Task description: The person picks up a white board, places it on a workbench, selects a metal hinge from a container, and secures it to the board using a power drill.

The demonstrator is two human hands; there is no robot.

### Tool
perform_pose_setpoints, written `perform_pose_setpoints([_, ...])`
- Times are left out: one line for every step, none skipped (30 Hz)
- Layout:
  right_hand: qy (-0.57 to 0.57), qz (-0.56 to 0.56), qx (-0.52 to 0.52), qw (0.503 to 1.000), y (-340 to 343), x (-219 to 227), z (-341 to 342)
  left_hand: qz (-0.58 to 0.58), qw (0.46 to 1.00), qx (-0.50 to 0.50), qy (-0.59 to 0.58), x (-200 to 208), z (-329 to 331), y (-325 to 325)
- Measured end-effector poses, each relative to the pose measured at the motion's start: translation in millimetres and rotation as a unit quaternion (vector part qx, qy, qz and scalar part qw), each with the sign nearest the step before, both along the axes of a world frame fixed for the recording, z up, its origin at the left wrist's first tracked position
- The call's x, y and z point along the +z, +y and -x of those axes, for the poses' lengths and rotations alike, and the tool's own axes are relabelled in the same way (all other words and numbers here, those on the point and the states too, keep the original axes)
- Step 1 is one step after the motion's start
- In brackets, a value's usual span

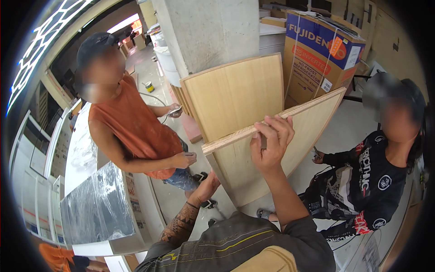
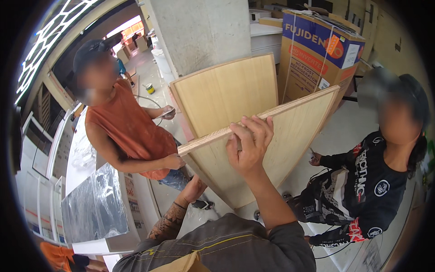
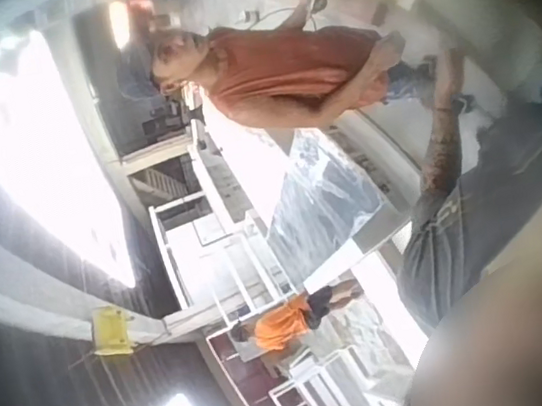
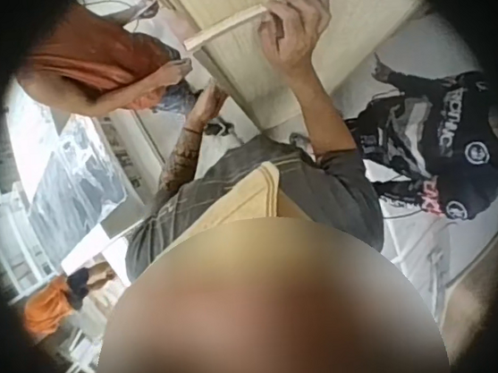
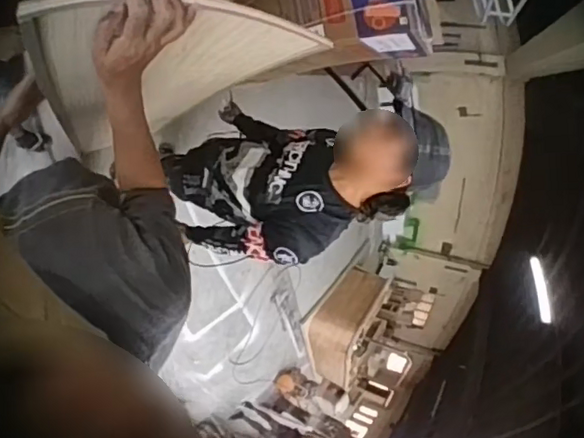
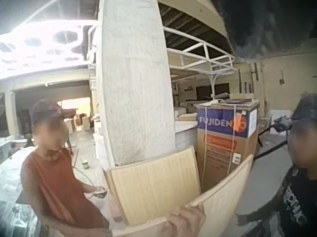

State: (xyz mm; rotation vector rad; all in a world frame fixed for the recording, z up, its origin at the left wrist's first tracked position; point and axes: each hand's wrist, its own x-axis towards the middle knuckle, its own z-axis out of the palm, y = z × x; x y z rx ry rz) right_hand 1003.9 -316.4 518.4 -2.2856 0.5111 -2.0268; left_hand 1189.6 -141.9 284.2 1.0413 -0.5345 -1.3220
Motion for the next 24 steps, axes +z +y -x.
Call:
perform_pose_setpoints([-0.003, 0.002, -0.002, 1.000, -2.5, 0.7, -1.9, -0.005, 1.000, 0.007, 0.004, -9.2, 0.0, 5.0])
perform_pose_setpoints([-0.005, 0.003, -0.004, 1.000, -4.9, 1.3, -5.0, -0.023, 0.998, 0.020, -0.063, -18.3, -0.8, 8.9])
perform_pose_setpoints([-0.001, -0.002, -0.006, 1.000, -9.4, 1.8, -6.1, -0.041, 0.991, 0.023, -0.129, -19.5, 1.6, 8.0])
perform_pose_setpoints([0.007, -0.005, -0.011, 1.000, -14.4, 2.5, -7.9, -0.104, 0.968, 0.038, -0.227, -6.2, 13.6, 11.0])
perform_pose_setpoints([0.016, -0.008, -0.017, 1.000, -19.9, 2.6, -10.0, -0.120, 0.939, 0.031, -0.320, -31.2, 15.4, 22.1])
perform_pose_setpoints([0.014, -0.013, -0.011, 1.000, -22.4, 3.3, -20.2, -0.138, 0.899, 0.032, -0.413, -67.3, 13.5, 48.4])
perform_pose_setpoints([0.017, -0.013, -0.004, 1.000, -25.3, 6.6, -28.3, -0.165, 0.876, -0.004, -0.453, -99.1, 15.7, 70.8])
perform_pose_setpoints([0.018, -0.015, 0.008, 1.000, -27.9, 9.4, -37.7, -0.193, 0.849, -0.036, -0.491, -136.0, 17.9, 102.3])
perform_pose_setpoints([0.014, -0.017, 0.020, 1.000, -26.8, 15.0, -52.2, -0.262, 0.793, -0.071, -0.545, -190.4, 18.6, 153.2])
perform_pose_setpoints([0.035, -0.024, 0.031, 0.999, -32.0, 18.1, -60.2, -0.228, 0.736, -0.161, -0.617, -227.0, 27.2, 199.6])
perform_pose_setpoints([0.060, -0.030, 0.028, 0.997, -42.7, 15.9, -62.0, -0.301, 0.711, -0.253, -0.583, -228.6, 39.4, 221.4])
perform_pose_setpoints([0.057, -0.034, 0.026, 0.997, -50.4, 16.6, -69.8, -0.336, 0.714, -0.275, -0.549, -234.8, 50.6, 257.2])
perform_pose_setpoints([0.076, -0.033, 0.023, 0.996, -57.6, 16.8, -77.9, -0.368, 0.732, -0.264, -0.508, -242.1, 61.9, 286.8])
perform_pose_setpoints([0.096, -0.027, 0.026, 0.995, -59.2, 18.7, -90.2, -0.394, 0.748, -0.245, -0.475, -249.7, 71.4, 311.4])
perform_pose_setpoints([0.095, -0.026, 0.024, 0.995, -66.2, 19.7, -97.5, -0.416, 0.757, -0.229, -0.449, -250.4, 80.7, 327.7])
perform_pose_setpoints([0.124, -0.028, 0.019, 0.992, -72.0, 21.0, -106.7, -0.436, 0.762, -0.209, -0.431, -248.7, 87.1, 338.5])
perform_pose_setpoints([0.152, -0.029, 0.016, 0.988, -77.5, 22.1, -116.5, -0.449, 0.766, -0.190, -0.419, -247.1, 93.8, 345.2])
perform_pose_setpoints([0.150, -0.028, 0.021, 0.988, -83.8, 21.7, -128.0, -0.457, 0.775, -0.163, -0.404, -246.1, 97.6, 348.6])
perform_pose_setpoints([0.168, -0.031, 0.012, 0.985, -94.8, 17.5, -138.2, -0.457, 0.783, -0.147, -0.395, -247.2, 97.1, 346.2])
perform_pose_setpoints([0.187, -0.034, 0.003, 0.982, -106.2, 13.2, -146.7, -0.450, 0.792, -0.131, -0.390, -249.7, 95.9, 340.5])
perform_pose_setpoints([0.185, -0.034, 0.011, 0.982, -112.3, 9.0, -160.1, -0.445, 0.803, -0.105, -0.383, -250.8, 98.1, 337.5])
perform_pose_setpoints([0.186, -0.047, 0.015, 0.981, -117.3, 8.1, -171.2, -0.435, 0.813, -0.078, -0.378, -250.4, 97.3, 331.9])
perform_pose_setpoints([0.188, -0.061, 0.018, 0.980, -122.7, 6.4, -180.6, -0.421, 0.826, -0.049, -0.372, -251.4, 95.5, 322.5])
perform_pose_setpoints([0.186, -0.059, 0.025, 0.980, -125.7, 3.6, -192.2, -0.408, 0.837, -0.022, -0.363, -250.4, 95.1, 312.9])
